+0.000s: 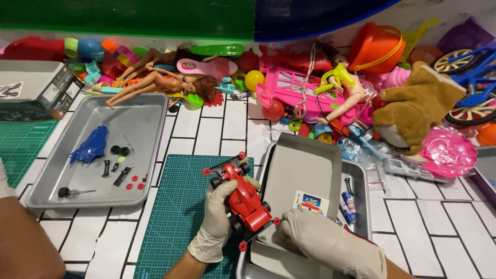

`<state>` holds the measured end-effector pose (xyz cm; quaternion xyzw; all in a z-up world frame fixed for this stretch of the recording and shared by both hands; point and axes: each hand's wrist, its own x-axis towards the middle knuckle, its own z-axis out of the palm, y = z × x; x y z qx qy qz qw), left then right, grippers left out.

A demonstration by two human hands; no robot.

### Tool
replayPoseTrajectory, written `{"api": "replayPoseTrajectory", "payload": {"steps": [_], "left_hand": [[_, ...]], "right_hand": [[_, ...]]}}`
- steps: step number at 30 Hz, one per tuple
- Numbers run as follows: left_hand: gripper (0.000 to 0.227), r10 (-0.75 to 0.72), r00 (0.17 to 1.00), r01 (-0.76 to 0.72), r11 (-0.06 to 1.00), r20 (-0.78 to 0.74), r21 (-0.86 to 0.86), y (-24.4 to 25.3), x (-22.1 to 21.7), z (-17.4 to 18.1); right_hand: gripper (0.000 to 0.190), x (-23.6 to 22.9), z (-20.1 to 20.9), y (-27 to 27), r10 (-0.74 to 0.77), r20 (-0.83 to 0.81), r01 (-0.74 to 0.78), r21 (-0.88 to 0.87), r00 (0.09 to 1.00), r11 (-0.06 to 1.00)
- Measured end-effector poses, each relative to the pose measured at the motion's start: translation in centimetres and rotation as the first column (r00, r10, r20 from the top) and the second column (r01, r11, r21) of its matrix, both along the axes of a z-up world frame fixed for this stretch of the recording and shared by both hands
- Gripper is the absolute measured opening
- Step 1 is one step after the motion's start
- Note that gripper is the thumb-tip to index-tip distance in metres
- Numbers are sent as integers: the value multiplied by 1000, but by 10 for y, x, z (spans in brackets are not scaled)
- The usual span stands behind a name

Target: The person assembles a red toy car by attaching wheels and small red caps to the chassis. They pick up parts from a tray, fit them onto the car, and place the completed toy into a gray box.

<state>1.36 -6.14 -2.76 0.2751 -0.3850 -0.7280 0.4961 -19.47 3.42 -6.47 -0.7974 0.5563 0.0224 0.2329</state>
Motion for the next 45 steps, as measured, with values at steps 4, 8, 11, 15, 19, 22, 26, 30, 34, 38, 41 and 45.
{"api": "replayPoseTrajectory", "payload": {"steps": [4,8,11,15,19,22,26,30,34,38,41,45], "left_hand": [[56,12,1000,-12,1000,-19,-3,-1,-3,1],[49,59,997,-61,997,48,48,0,-2,4],[34,56,996,-59,998,63,37,-2,-4,2],[35,-8,998,9,1000,63,-20,-1,-5,1],[29,-58,994,55,998,91,39,5,-10,4],[76,-111,991,118,987,-68,110,10,-14,8],[93,-108,988,111,994,-108,21,20,-17,17],[103,-93,985,92,996,-148,-9,20,-20,12],[115,-32,999,32,995,-2,-97,18,-17,10],[116,58,942,26,970,330,-243,18,-19,1],[113,53,941,24,974,334,-224,25,-23,-4],[107,144,878,4,952,457,-308,22,-26,-14]], "right_hand": [[8,-9,41,-7,-40,3,39,144,999,989],[20,-29,35,-3,-63,165,67,-20,984,998],[27,-31,56,-6,-51,254,77,-90,966,993],[16,-22,101,-6,-115,503,234,-182,857,955],[13,-26,88,-14,-319,610,491,-133,725,861],[20,-17,98,-24,-160,604,455,-374,781,808],[22,10,124,-34,-44,607,390,-451,793,803],[24,35,140,-33,33,586,349,-526,810,776],[24,40,126,-32,74,565,315,-558,821,768],[25,42,121,-34,99,512,262,-586,853,767],[28,46,122,-29,126,512,238,-586,850,775],[31,45,103,-26,64,538,290,-546,840,786]]}}
